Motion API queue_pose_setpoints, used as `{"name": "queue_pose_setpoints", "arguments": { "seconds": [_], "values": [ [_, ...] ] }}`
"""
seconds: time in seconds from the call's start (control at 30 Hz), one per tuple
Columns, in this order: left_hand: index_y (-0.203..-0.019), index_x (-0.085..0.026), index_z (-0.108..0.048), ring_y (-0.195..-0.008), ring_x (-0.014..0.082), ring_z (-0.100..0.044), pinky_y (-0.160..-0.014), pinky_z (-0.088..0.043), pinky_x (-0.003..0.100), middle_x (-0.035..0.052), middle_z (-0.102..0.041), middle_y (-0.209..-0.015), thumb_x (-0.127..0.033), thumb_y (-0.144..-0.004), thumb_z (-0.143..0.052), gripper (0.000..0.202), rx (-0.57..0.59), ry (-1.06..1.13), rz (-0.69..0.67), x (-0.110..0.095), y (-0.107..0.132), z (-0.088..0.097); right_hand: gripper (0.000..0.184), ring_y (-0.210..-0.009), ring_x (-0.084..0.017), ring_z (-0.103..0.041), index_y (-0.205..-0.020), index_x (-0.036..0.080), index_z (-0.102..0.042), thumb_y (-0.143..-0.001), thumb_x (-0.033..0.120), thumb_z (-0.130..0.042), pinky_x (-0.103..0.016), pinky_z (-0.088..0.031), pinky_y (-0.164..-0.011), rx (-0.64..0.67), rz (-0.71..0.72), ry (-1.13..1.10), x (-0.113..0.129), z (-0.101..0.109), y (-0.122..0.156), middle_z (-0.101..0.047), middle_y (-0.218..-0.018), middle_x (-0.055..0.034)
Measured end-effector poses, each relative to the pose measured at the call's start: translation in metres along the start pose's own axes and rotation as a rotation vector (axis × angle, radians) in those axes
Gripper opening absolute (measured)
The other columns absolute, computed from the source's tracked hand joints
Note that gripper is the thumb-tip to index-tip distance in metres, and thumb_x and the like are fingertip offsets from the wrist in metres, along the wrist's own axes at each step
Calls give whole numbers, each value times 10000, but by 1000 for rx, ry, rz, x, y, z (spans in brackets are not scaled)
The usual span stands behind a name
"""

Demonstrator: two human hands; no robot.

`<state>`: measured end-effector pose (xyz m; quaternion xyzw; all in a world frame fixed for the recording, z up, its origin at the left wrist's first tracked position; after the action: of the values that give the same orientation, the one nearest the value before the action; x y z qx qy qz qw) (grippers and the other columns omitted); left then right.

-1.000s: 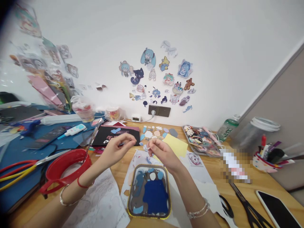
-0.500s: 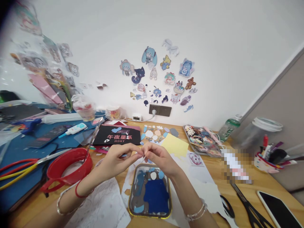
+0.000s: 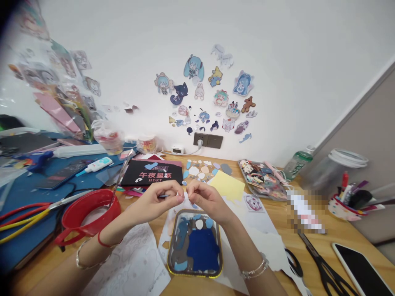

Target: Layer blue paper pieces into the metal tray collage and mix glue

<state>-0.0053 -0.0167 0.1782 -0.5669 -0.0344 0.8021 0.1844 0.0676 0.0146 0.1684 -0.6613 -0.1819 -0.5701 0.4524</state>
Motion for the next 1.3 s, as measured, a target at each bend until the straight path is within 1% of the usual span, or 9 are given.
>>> {"name": "queue_pose_setpoints", "arguments": {
  "seconds": [0.4, 0.6, 0.7, 0.8, 0.9, 1.0, 1.13, 1.2, 1.3],
  "values": [
    [-711, -134, -534, -459, 50, -260, -440, -207, 195, -69, -335, -492, -335, -789, -544, 215, 73, 162, -26, 0, 4, -4, 251, -717, -126, -439, -785, 179, -471, -866, 416, -458, -279, -379, -662, 204, -72, -18, -12, -15, 4, -421, -796, -11],
    [-674, -154, -480, -403, 35, -246, -401, -209, 180, -69, -379, -490, -373, -723, -571, 242, -80, 363, -41, 5, 5, 29, 202, -710, -110, -459, -801, 159, -487, -886, 339, -458, -266, -368, -664, 163, -101, -70, -18, 5, 3, -415, -792, -10],
    [-701, -152, -503, -423, 45, -276, -428, -231, 180, -73, -350, -488, -320, -757, -514, 178, -84, 87, 35, 8, 2, 38, 236, -669, -111, -462, -727, 176, -444, -855, 366, -502, -277, -384, -638, 204, -89, -169, -19, 2, 6, -418, -752, -4],
    [-713, -156, -564, -507, 83, -416, -510, -311, 204, -32, -476, -546, -284, -770, -465, 172, 15, -433, 122, 20, -2, 35, 406, -526, -100, -419, -587, 210, -319, -793, 502, -513, -264, -394, -525, 270, -34, -297, -21, -7, 12, -383, -615, 28],
    [-744, -175, -618, -635, 155, -548, -581, -374, 250, 34, -623, -694, -269, -762, -439, 204, 134, -886, 270, 53, -2, 35, 540, -412, -104, -370, -474, 226, -268, -663, 657, -534, -242, -375, -414, 411, 17, -366, -20, -20, 18, -337, -428, 44],
    [-764, -174, -655, -758, 220, -606, -618, -416, 279, 90, -668, -804, -207, -732, -441, 219, 267, -1075, 414, 89, 4, 35, 552, -392, -112, -400, -393, 231, -334, -590, 692, -567, -241, -400, -417, 585, 21, -346, -13, -33, 23, -365, -340, 28],
    [-719, -157, -680, -762, 272, -625, -606, -452, 304, 122, -678, -780, -209, -615, -575, 157, 364, -1088, 482, 119, 7, 33, 281, -617, -132, -541, -585, 183, -589, -743, 416, -604, -265, -458, -623, 760, -110, -124, -9, -51, 30, -589, -605, -43],
    [-702, -159, -684, -743, 280, -631, -602, -462, 312, 121, -680, -754, -218, -568, -620, 160, 386, -1088, 512, 128, 8, 33, 147, -685, -112, -552, -755, 171, -650, -774, 302, -586, -225, -439, -663, 861, -280, 256, -34, -60, 39, -632, -755, -37],
    [-713, -163, -691, -759, 285, -635, -624, -470, 331, 131, -682, -763, -237, -608, -594, 161, 376, -1087, 535, 132, 7, 35, 121, -590, -93, -530, -781, 186, -683, -738, 250, -590, -188, -377, -545, 860, -482, 805, -76, -56, 46, -654, -712, 2]
  ]
}}
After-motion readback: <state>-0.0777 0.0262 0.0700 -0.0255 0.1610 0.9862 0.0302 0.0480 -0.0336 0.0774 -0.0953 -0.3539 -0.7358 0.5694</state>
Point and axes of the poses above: each hand's wrist, its own y-axis away from the middle knuckle, its own z-axis out of the back of the hand, x = y × z, the point moved 10 cm from there along -y, towards the middle knuckle
